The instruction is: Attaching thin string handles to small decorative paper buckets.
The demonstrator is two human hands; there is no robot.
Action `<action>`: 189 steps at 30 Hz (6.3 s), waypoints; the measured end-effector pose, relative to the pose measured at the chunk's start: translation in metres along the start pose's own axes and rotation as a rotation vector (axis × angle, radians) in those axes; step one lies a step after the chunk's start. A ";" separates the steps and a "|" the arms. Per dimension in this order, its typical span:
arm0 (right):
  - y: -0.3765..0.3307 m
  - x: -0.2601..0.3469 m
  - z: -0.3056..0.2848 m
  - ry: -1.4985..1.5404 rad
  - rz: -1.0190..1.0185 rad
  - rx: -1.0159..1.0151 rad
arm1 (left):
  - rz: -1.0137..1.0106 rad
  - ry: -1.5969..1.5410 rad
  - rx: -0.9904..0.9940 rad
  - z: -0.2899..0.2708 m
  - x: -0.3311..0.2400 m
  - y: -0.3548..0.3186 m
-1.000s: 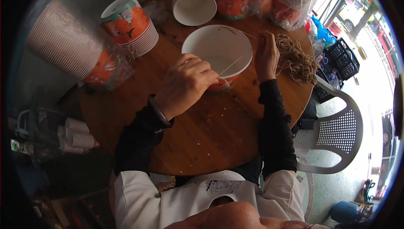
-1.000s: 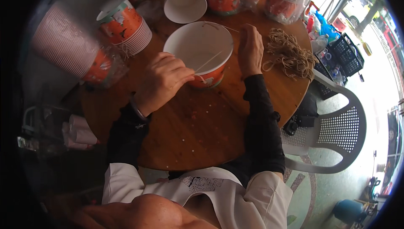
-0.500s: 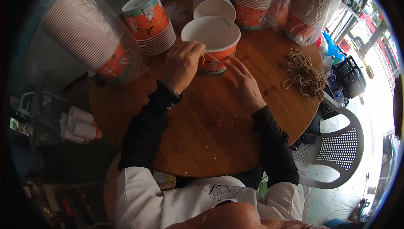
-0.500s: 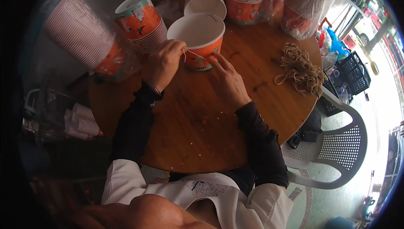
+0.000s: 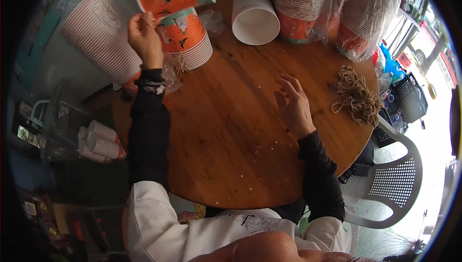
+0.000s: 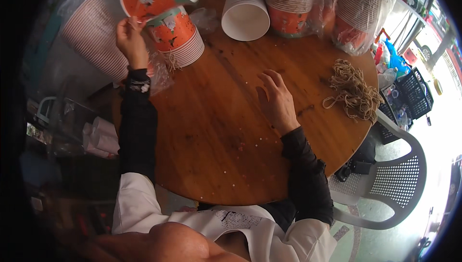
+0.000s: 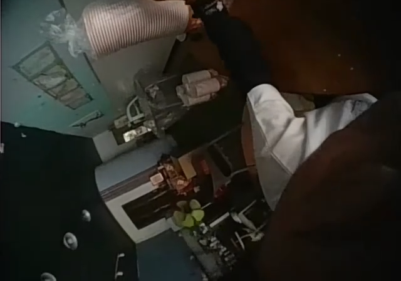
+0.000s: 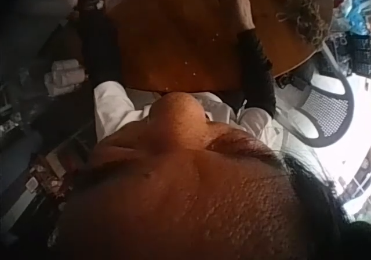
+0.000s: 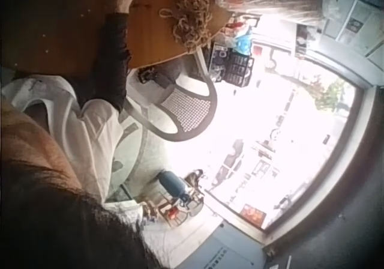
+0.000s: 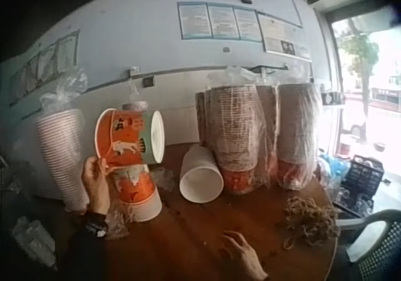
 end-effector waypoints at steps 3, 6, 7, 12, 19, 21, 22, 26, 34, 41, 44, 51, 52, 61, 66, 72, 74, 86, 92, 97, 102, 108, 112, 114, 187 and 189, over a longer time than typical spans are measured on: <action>0.000 0.000 0.002 -0.003 -0.001 0.031 | -0.063 -0.129 0.053 -0.012 0.020 0.027; -0.001 -0.001 0.002 -0.001 -0.017 0.031 | -0.603 -0.495 -0.100 -0.021 0.094 0.024; -0.003 -0.003 0.003 -0.005 -0.023 0.039 | -0.680 -0.483 -0.056 -0.023 0.111 0.014; -0.004 0.004 0.008 0.002 -0.033 0.078 | -0.993 -0.211 -0.131 -0.067 0.167 -0.025; -0.012 0.007 0.026 0.040 -0.041 0.153 | -0.852 -0.128 -0.139 -0.090 0.155 0.010; -0.012 0.004 0.027 0.028 -0.047 0.153 | -0.584 0.033 -0.174 -0.077 0.138 0.010; -0.012 0.003 0.029 0.028 -0.037 0.170 | -0.308 0.192 -0.211 -0.071 0.118 0.010; -0.015 -0.008 0.025 -0.019 0.001 0.202 | 0.549 0.764 0.286 0.031 0.017 -0.004; 0.001 -0.010 0.037 0.020 -0.050 0.160 | 0.667 1.222 0.404 0.027 0.057 0.002; 0.084 -0.157 0.027 0.166 0.193 -0.245 | 0.218 0.565 0.658 0.105 0.132 -0.128; 0.107 -0.163 0.047 0.293 0.134 -0.194 | -0.217 0.444 0.444 0.109 0.183 -0.148; 0.146 -0.177 0.059 0.180 0.013 -0.176 | -0.347 0.546 0.331 0.127 0.212 -0.147; 0.155 -0.182 0.061 0.172 0.018 -0.178 | -0.352 0.539 0.336 0.135 0.211 -0.148; 0.185 -0.177 0.076 0.239 0.219 -0.358 | -0.395 0.573 0.383 0.124 0.213 -0.141; 0.176 -0.185 0.066 0.157 0.194 -0.258 | -0.461 0.388 0.386 0.132 0.204 -0.155; 0.143 -0.150 0.082 0.624 0.116 0.233 | -0.604 0.145 0.413 0.079 0.212 -0.159; 0.119 -0.151 0.057 0.568 0.186 0.235 | -0.520 0.207 0.431 0.081 0.183 -0.167; -0.009 -0.136 -0.155 -0.375 0.363 -0.227 | -0.385 0.356 0.621 0.053 0.120 -0.208; -0.046 -0.123 -0.133 -0.684 0.528 -0.043 | -0.280 0.517 0.848 0.044 0.087 -0.224; -0.058 -0.097 -0.072 -0.133 0.282 0.436 | -0.222 0.421 0.885 0.054 0.056 -0.240; -0.064 -0.095 -0.108 0.129 0.498 0.121 | -0.229 0.428 0.909 0.062 0.050 -0.240; -0.071 -0.082 -0.119 -0.050 0.327 -0.014 | -0.219 0.423 0.889 0.063 0.050 -0.240; -0.067 -0.062 -0.101 -0.191 0.237 0.199 | -0.264 0.387 0.911 0.073 0.041 -0.249; -0.061 -0.057 -0.099 -0.238 0.149 0.241 | -0.268 0.362 0.918 0.078 0.034 -0.254; -0.033 -0.086 -0.115 0.380 0.416 -0.203 | -0.794 -0.257 1.071 0.264 -0.009 -0.318; -0.033 -0.087 -0.114 0.363 0.406 -0.195 | -0.738 -0.231 1.095 0.266 -0.017 -0.315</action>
Point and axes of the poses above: each hand's wrist, its own y-axis towards the middle knuckle, its own z-axis out of the palm, x = y × z, the point moved 6 cm from there along y, towards the middle knuckle, and after that the axes turned 2 degrees about x, right-handed, at the moved point
